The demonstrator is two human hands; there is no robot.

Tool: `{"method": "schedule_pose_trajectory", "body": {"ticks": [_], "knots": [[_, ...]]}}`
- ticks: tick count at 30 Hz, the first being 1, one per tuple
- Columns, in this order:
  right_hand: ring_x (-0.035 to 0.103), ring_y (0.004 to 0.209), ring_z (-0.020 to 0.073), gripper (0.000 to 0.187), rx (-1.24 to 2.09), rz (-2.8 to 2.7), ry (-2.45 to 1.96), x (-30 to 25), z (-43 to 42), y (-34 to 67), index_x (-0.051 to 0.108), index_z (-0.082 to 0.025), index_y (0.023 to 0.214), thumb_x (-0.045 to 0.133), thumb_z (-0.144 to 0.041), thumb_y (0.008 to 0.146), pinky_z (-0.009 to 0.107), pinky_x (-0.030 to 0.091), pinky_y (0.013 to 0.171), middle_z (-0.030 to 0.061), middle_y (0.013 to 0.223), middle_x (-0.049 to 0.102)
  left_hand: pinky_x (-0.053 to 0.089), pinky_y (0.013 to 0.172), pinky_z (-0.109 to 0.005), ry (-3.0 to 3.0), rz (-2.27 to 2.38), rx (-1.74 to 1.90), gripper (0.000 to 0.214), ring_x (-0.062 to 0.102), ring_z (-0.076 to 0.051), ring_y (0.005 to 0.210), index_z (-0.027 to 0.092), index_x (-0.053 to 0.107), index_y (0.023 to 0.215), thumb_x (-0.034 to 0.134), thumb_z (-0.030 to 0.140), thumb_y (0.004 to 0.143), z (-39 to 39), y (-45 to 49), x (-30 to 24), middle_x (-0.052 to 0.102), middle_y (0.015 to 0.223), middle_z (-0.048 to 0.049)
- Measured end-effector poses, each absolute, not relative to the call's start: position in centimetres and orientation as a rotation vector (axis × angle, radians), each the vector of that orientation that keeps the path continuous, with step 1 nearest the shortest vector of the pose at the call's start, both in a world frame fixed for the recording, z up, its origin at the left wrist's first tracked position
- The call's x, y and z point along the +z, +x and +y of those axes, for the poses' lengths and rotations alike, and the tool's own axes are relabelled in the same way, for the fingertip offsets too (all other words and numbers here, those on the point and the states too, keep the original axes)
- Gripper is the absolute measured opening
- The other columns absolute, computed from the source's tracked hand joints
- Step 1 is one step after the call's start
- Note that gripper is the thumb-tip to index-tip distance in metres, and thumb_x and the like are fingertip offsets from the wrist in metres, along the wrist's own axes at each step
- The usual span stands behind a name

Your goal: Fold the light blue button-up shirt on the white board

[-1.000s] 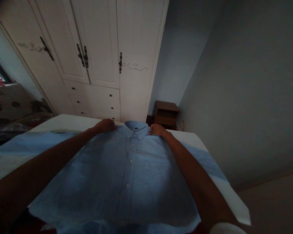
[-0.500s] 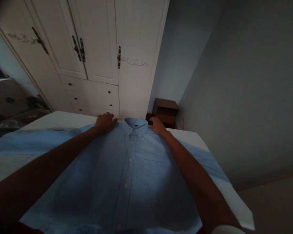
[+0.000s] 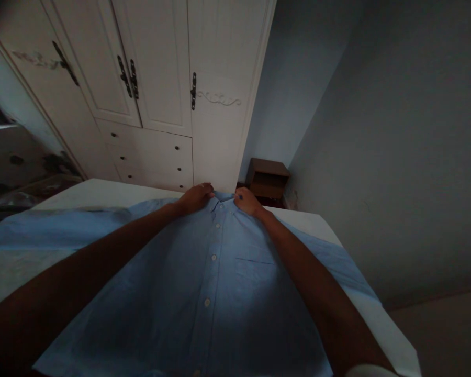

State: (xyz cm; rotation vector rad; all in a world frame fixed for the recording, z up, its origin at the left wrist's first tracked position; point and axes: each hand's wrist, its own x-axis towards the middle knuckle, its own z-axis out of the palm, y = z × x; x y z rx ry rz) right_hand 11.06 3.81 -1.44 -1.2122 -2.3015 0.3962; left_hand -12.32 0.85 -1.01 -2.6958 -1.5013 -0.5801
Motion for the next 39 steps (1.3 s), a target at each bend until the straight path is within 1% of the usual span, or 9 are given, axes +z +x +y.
{"method": "schedule_pose_trajectory", "body": {"ticks": [5, 8, 12, 16, 23, 28, 32, 35, 39], "knots": [[0.058, 0.085, 0.0192, 0.009, 0.473, -2.162, -1.264, -3.2, 4.5, 11.1, 0.062, -0.018, 0.076, 0.056, -0.017, 0.069, 0.034, 0.046, 0.083, 0.0031, 0.085, 0.064, 0.048, 0.087, -0.036, -2.659, -1.671, -0.646, 0.027, 0.063, -0.025, 0.098, 0.013, 0.067, 0.083, 0.053, 0.036, 0.088, 1.7, -11.5, -2.6, 0.059, 0.112, -0.0156], [0.059, 0.085, 0.0167, 0.027, 0.537, -2.074, -1.245, -4.2, 4.9, 11.2, 0.063, -0.018, 0.093, 0.06, -0.015, 0.066, 0.031, 0.047, 0.082, 0.0027, 0.095, 0.064, 0.047, 0.091, -0.035, -2.643, -1.684, -0.77, 0.025, 0.06, -0.024, 0.103, 0.014, 0.066, 0.09, 0.061, 0.037, 0.082, 1.6, -11.8, -3.1, 0.057, 0.114, -0.0139], [0.061, 0.082, 0.0152, 0.047, 0.619, -1.962, -1.24, -4.7, 5.5, 11.8, 0.06, -0.019, 0.115, 0.066, -0.02, 0.068, 0.03, 0.05, 0.077, 0.004, 0.099, 0.065, 0.044, 0.098, -0.034, -2.605, -1.696, -1.024, 0.042, 0.053, -0.023, 0.114, 0.014, 0.06, 0.111, 0.065, 0.039, 0.078, 1.6, -12.8, -3.4, 0.056, 0.119, -0.0129], [0.062, 0.074, 0.0149, 0.034, 0.705, -1.927, -1.246, -4.6, 5.9, 12.5, 0.068, -0.017, 0.102, 0.07, -0.029, 0.07, 0.028, 0.051, 0.069, 0.0046, 0.089, 0.069, 0.05, 0.084, -0.033, -2.683, -1.882, -1.25, 0.052, 0.06, -0.02, 0.097, 0.013, 0.05, 0.128, 0.051, 0.043, 0.086, 2.4, -14.0, -3.2, 0.063, 0.109, -0.0115], [0.063, 0.068, 0.0155, 0.025, 0.714, -1.911, -1.294, -4.2, 6.0, 12.3, 0.072, -0.014, 0.093, 0.065, -0.029, 0.073, 0.028, 0.051, 0.064, 0.0068, 0.082, 0.072, 0.048, 0.067, -0.026, -2.778, -1.862, -1.058, 0.035, 0.06, -0.015, 0.069, 0.013, 0.068, 0.103, 0.06, 0.038, 0.079, 2.9, -15.2, -1.8, 0.068, 0.079, -0.0046], [0.065, 0.079, 0.0171, 0.022, 0.628, -1.984, -1.304, -3.8, 6.4, 11.8, 0.073, -0.017, 0.092, 0.057, -0.027, 0.079, 0.03, 0.051, 0.074, 0.006, 0.088, 0.073, 0.047, 0.077, -0.029, -2.619, -1.883, -1.041, 0.032, 0.063, -0.019, 0.085, 0.017, 0.068, 0.099, 0.046, 0.038, 0.089, 2.8, -13.5, -2.4, 0.07, 0.096, -0.0086], [0.064, 0.089, 0.0206, 0.019, 0.514, -2.073, -1.306, -3.6, 6.1, 11.1, 0.074, -0.02, 0.087, 0.056, -0.024, 0.082, 0.036, 0.048, 0.087, 0.0046, 0.09, 0.073, 0.046, 0.079, -0.033, -2.575, -1.891, -0.93, 0.036, 0.063, -0.022, 0.089, 0.018, 0.068, 0.095, 0.041, 0.041, 0.092, 2.4, -12.9, -2.6, 0.07, 0.095, -0.01], [0.058, 0.108, 0.0238, 0.024, 0.43, -2.127, -1.256, -3.2, 5.0, 11.0, 0.074, -0.021, 0.096, 0.054, -0.03, 0.088, 0.04, 0.041, 0.099, 0.0078, 0.11, 0.068, 0.044, 0.086, -0.037, -2.614, -1.822, -0.85, 0.039, 0.061, -0.024, 0.1, 0.018, 0.069, 0.095, 0.039, 0.043, 0.093, 1.4, -13.6, -1.8, 0.068, 0.104, -0.0113], [0.041, 0.128, 0.0292, 0.035, 0.234, -2.446, -1.009, -1.7, 2.7, 11.3, 0.07, -0.027, 0.113, 0.052, -0.047, 0.091, 0.051, 0.03, 0.105, 0.0077, 0.138, 0.051, 0.031, 0.101, -0.047, -2.787, -1.447, -0.625, 0.038, 0.044, -0.029, 0.128, 0.024, 0.068, 0.108, 0.044, 0.048, 0.091, -0.1, -14.5, 0.2, 0.053, 0.137, -0.0094]]}}
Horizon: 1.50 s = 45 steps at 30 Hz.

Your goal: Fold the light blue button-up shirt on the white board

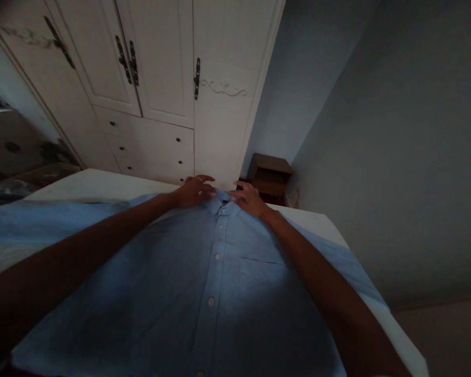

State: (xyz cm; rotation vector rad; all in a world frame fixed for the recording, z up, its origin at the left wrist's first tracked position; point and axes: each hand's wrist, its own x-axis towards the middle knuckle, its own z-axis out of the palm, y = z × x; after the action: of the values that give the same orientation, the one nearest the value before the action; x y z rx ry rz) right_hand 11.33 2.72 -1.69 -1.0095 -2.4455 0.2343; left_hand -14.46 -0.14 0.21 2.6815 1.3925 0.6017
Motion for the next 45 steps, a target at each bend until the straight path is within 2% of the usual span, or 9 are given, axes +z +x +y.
{"method": "schedule_pose_trajectory", "body": {"ticks": [6, 9, 12, 18, 22, 28, 36, 40, 45], "knots": [[0.055, 0.106, 0.027, 0.033, 0.295, -2.837, -0.797, 1.1, 0.8, 11.3, 0.073, -0.025, 0.102, 0.063, -0.051, 0.083, 0.049, 0.033, 0.1, 0.0068, 0.102, 0.069, 0.028, 0.102, -0.047, 2.923, 1.107, 0.139, 0.035, 0.052, -0.029, 0.118, 0.029, 0.064, 0.116, 0.061, 0.035, 0.081, -1.7, -13.1, 2.4, 0.066, 0.117, -0.0081], [0.054, 0.113, 0.025, 0.03, 0.369, -2.751, -0.742, 2.3, 1.5, 11.5, 0.073, -0.023, 0.09, 0.058, -0.049, 0.087, 0.045, 0.033, 0.103, 0.0071, 0.114, 0.065, 0.035, 0.098, -0.041, 2.906, 1.098, 0.176, 0.026, 0.057, -0.026, 0.109, 0.023, 0.069, 0.102, 0.061, 0.031, 0.079, -1.0, -12.9, 3.5, 0.068, 0.109, -0.0084], [0.042, 0.13, 0.0252, 0.033, 0.425, -2.595, -0.775, 2.7, 3.2, 11.8, 0.072, -0.02, 0.085, 0.057, -0.05, 0.088, 0.043, 0.031, 0.108, 0.0082, 0.139, 0.047, 0.04, 0.096, -0.035, 2.827, 1.129, 0.43, 0.024, 0.057, -0.024, 0.109, 0.019, 0.07, 0.095, 0.061, 0.033, 0.077, 0.8, -12.7, 4.0, 0.065, 0.114, -0.0089], [0.05, 0.122, 0.0219, 0.025, 0.53, -2.548, -0.979, -0.9, 6.4, 11.0, 0.07, -0.019, 0.076, 0.06, -0.04, 0.086, 0.04, 0.038, 0.104, 0.0092, 0.115, 0.063, 0.047, 0.089, -0.031, 2.616, 1.392, 0.503, 0.025, 0.062, -0.022, 0.098, 0.016, 0.072, 0.089, 0.056, 0.032, 0.079, 3.7, -11.7, 0.4, 0.07, 0.099, -0.0091], [0.059, 0.103, 0.0206, 0.018, 0.439, -2.415, -1.072, -3.4, 6.8, 10.4, 0.07, -0.017, 0.083, 0.059, -0.03, 0.085, 0.037, 0.044, 0.096, 0.0097, 0.106, 0.066, 0.047, 0.09, -0.033, 2.505, 1.578, 0.634, 0.036, 0.061, -0.025, 0.102, 0.015, 0.071, 0.098, 0.055, 0.042, 0.081, 4.1, -12.2, -1.7, 0.068, 0.107, -0.0125], [0.061, 0.09, 0.0187, 0.014, 0.387, -2.309, -1.164, -4.1, 6.5, 10.3, 0.07, -0.017, 0.08, 0.063, -0.029, 0.081, 0.032, 0.046, 0.086, 0.0063, 0.092, 0.068, 0.049, 0.08, -0.03, 2.333, 1.724, 0.699, 0.033, 0.064, -0.022, 0.089, 0.016, 0.072, 0.089, 0.061, 0.046, 0.079, 5.2, -12.6, -2.2, 0.071, 0.093, -0.0093], [0.059, 0.1, 0.0227, 0.033, 0.37, -2.168, -1.368, -4.3, 5.9, 11.4, 0.064, -0.014, 0.103, 0.057, -0.042, 0.085, 0.035, 0.046, 0.088, 0.0119, 0.107, 0.065, 0.045, 0.084, -0.028, 2.363, 1.682, 0.512, 0.046, 0.062, -0.02, 0.094, 0.014, 0.066, 0.099, 0.032, 0.044, 0.094, 3.7, -15.9, -0.4, 0.068, 0.104, -0.012], [0.062, 0.08, 0.0226, 0.039, 0.418, -2.184, -1.486, -2.6, 4.4, 14.6, 0.066, -0.013, 0.089, 0.048, -0.048, 0.089, 0.034, 0.048, 0.075, 0.0123, 0.089, 0.068, 0.044, 0.084, -0.031, 2.341, 1.779, 0.328, 0.034, 0.063, -0.024, 0.093, 0.014, 0.068, 0.086, 0.046, 0.041, 0.086, 1.7, -21.4, 1.8, 0.07, 0.098, -0.0129], [0.063, 0.076, 0.021, 0.034, 0.312, -2.203, -1.788, 0.2, 2.0, 20.7, 0.067, -0.017, 0.084, 0.059, -0.05, 0.081, 0.031, 0.048, 0.068, 0.0105, 0.088, 0.069, 0.046, 0.07, -0.028, 2.117, 1.913, 0.075, 0.042, 0.065, -0.023, 0.075, 0.017, 0.071, 0.075, 0.065, 0.058, 0.067, -1.8, -29.1, 3.0, 0.073, 0.081, -0.0096]]}}
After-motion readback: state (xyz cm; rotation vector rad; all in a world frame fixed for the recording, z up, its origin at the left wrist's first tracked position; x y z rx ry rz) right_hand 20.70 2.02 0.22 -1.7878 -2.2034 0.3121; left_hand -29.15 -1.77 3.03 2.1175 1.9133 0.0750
